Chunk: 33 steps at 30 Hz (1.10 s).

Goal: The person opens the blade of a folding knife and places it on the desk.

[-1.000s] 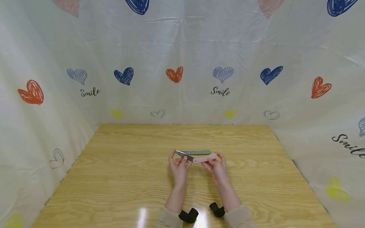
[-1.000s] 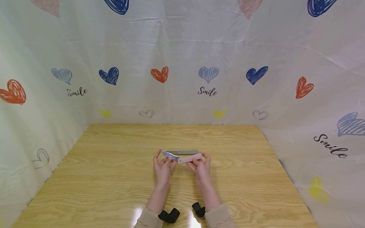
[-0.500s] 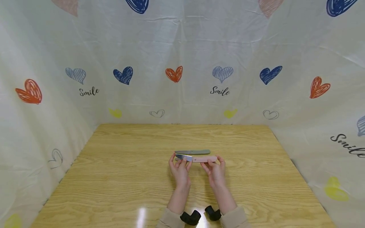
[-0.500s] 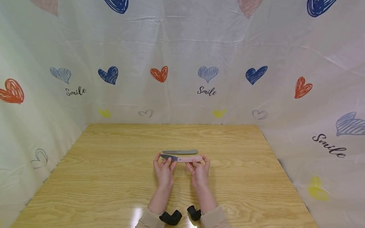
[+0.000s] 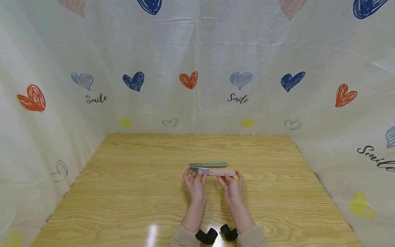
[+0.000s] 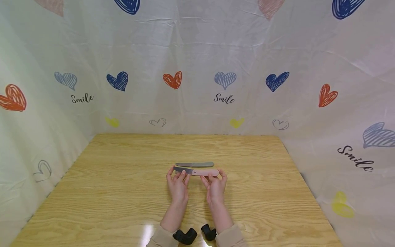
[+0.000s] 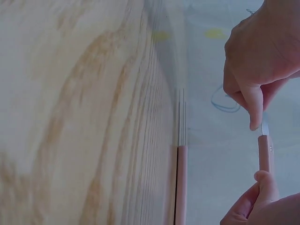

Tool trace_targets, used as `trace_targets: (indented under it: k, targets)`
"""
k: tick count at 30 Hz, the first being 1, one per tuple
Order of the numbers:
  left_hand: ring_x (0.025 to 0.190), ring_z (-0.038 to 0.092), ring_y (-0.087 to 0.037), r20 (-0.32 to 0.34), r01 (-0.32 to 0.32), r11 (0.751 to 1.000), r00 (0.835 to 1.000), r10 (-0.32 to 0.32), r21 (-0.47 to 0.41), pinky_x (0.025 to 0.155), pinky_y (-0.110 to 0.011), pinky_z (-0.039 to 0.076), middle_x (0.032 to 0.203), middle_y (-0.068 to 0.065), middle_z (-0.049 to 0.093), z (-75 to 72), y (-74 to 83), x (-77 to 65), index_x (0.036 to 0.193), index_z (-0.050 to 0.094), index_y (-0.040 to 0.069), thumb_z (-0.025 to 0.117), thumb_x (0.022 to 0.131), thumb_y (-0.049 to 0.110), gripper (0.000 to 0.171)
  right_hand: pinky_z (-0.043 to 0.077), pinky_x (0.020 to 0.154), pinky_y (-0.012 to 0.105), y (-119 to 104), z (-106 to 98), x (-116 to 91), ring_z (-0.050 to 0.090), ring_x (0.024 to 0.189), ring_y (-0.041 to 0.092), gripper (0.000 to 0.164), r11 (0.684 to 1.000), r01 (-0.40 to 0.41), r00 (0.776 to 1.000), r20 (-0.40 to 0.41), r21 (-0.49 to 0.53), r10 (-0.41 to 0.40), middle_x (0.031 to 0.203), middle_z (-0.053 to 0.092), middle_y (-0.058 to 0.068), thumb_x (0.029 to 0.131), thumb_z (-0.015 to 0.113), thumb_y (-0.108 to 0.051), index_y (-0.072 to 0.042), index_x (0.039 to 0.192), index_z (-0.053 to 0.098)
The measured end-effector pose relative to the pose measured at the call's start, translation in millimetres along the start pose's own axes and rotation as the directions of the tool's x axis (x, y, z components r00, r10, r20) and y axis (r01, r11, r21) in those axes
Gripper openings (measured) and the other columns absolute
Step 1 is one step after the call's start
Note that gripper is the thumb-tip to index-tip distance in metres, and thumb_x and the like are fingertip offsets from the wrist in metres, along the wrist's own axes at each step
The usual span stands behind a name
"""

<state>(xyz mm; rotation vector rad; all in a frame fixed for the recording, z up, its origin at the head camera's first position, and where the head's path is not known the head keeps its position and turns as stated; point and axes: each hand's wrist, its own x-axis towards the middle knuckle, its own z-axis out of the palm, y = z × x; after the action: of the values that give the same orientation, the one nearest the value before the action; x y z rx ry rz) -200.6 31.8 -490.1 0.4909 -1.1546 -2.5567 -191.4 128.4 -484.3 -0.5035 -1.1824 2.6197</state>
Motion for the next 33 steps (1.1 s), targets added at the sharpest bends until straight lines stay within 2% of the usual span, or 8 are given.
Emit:
trace_targets:
  k: [5,9,15,18,23,29,33]
  targets:
    - [0.091,0.058,-0.015,-0.011,0.022,0.999,1.0,-0.022,0.03,0.089,-0.026,0.055,0.102,-0.011,0.044,0.7,0.9,-1.9,0.144,0.026,0.0,0.049,0.095,-0.01,0.055,0.056,0.086,0.031,-0.3,-0.2,-1.4,0.062,0.085,0.014,0.037,1.0,0.002,1.0,-0.009,0.025,-0.002,0.12,0.032,0.018,0.098,0.032,0.012,-0.004,0.128,0.018]
    - [0.089,0.058,-0.014,-0.017,0.014,1.0,1.0,-0.013,0.027,0.088,-0.026,0.055,0.099,-0.009,0.045,0.3,0.4,-2.2,0.144,0.025,0.0,0.05,0.095,-0.009,0.056,0.055,0.088,0.032,0.4,-0.9,-1.0,0.062,0.088,0.014,0.038,1.0,-0.001,1.0,-0.007,0.023,0.001,0.121,0.032,0.018,0.099,0.034,0.011,-0.005,0.129,0.018]
    - [0.078,0.062,-0.015,-0.026,-0.067,0.998,0.997,0.067,-0.009,0.082,-0.029,0.058,0.087,-0.006,0.048,0.6,-1.7,-1.3,0.142,0.026,-0.002,0.054,0.091,-0.014,0.059,0.056,0.087,0.032,0.0,0.4,0.2,0.063,0.086,0.014,0.04,0.999,0.016,1.0,-0.023,0.04,-0.015,0.113,0.042,0.018,0.099,0.039,0.009,-0.008,0.128,0.018]
    - [0.076,0.063,-0.017,-0.031,-0.1,0.995,0.995,0.1,0.006,0.081,-0.03,0.058,0.085,-0.006,0.049,0.6,-3.0,-2.3,0.14,0.028,-0.003,0.055,0.089,-0.016,0.058,0.056,0.085,0.031,0.2,1.0,0.6,0.064,0.084,0.014,0.041,0.999,0.032,0.999,-0.035,0.044,-0.03,0.11,0.044,0.017,0.098,0.041,0.01,-0.009,0.126,0.017]
    - [0.079,0.064,-0.018,-0.039,-0.111,0.993,0.993,0.113,0.043,0.081,-0.029,0.058,0.086,-0.007,0.05,0.9,-4.4,-2.8,0.137,0.032,-0.005,0.056,0.09,-0.015,0.054,0.057,0.084,0.031,0.3,1.5,1.2,0.064,0.083,0.014,0.043,0.999,0.038,0.998,-0.045,0.028,-0.037,0.11,0.044,0.018,0.098,0.041,0.01,-0.007,0.129,0.016]
    - [0.079,0.062,-0.014,-0.045,-0.115,0.992,0.992,0.117,0.06,0.08,-0.027,0.058,0.087,-0.007,0.052,0.8,-3.8,-3.7,0.136,0.034,-0.006,0.056,0.091,-0.012,0.05,0.056,0.085,0.03,-1.0,0.1,1.7,0.064,0.083,0.014,0.047,0.999,0.038,0.999,-0.037,0.003,-0.038,0.11,0.045,0.016,0.098,0.043,0.009,-0.004,0.134,0.015]
    - [0.079,0.063,-0.011,-0.024,-0.098,0.993,0.995,0.1,0.06,0.081,-0.026,0.058,0.089,-0.007,0.053,-1.1,0.5,-5.5,0.138,0.034,-0.01,0.055,0.093,-0.008,0.049,0.056,0.087,0.028,-5.6,-3.6,1.1,0.064,0.084,0.012,0.051,0.997,0.021,1.0,-0.003,-0.07,-0.021,0.104,0.049,0.011,0.099,0.047,0.005,0.0,0.139,0.015]
